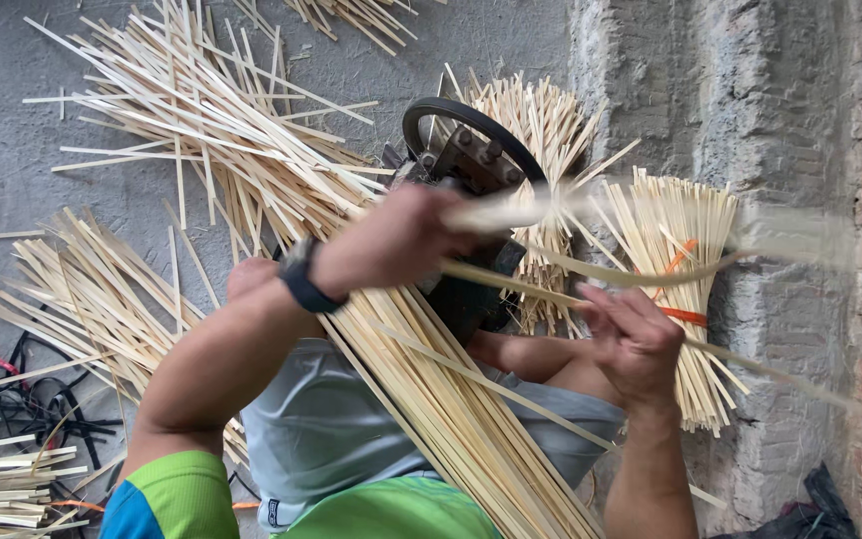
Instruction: The person is using a specialized machine to split thin strips of bamboo by feeding them through the mechanism.
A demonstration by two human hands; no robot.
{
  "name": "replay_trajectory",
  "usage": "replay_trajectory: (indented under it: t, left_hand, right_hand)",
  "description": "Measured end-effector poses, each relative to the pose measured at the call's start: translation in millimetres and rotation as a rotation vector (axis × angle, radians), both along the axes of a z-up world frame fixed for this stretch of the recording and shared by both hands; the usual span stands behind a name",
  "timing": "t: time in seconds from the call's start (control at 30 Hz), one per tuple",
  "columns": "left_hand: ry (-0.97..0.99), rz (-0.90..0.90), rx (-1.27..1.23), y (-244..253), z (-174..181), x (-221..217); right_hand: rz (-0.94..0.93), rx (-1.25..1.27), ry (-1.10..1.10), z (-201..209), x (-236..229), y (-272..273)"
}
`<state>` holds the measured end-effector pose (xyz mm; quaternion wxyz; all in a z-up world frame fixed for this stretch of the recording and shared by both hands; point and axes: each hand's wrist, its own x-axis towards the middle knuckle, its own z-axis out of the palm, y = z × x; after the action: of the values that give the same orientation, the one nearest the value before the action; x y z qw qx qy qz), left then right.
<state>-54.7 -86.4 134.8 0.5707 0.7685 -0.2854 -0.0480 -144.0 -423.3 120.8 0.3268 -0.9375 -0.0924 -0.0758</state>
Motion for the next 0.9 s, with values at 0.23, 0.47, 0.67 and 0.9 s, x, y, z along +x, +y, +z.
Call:
replay_trajectory:
  t: [0.23, 0.47, 0.67, 0.9]
  left_hand:
    - [0.32, 0.216, -0.665, 107, -9, 24]
    - [0.634, 0.703, -0.719, 97, -104, 44]
    - [0.626, 0.702, -0.727, 71, -144, 47]
    - [0.538, 0.617, -0.658, 53, -130, 52]
  right_hand:
    - [-0.121, -0.381, -0.049, -55, -32, -54]
    - [-0.092, -0.523, -0.012, -84, 8, -3]
    - [0.015, -0.329, -0.057, -92, 27, 13]
    - [-0.121, -0.355, 0.344, -95, 8, 3]
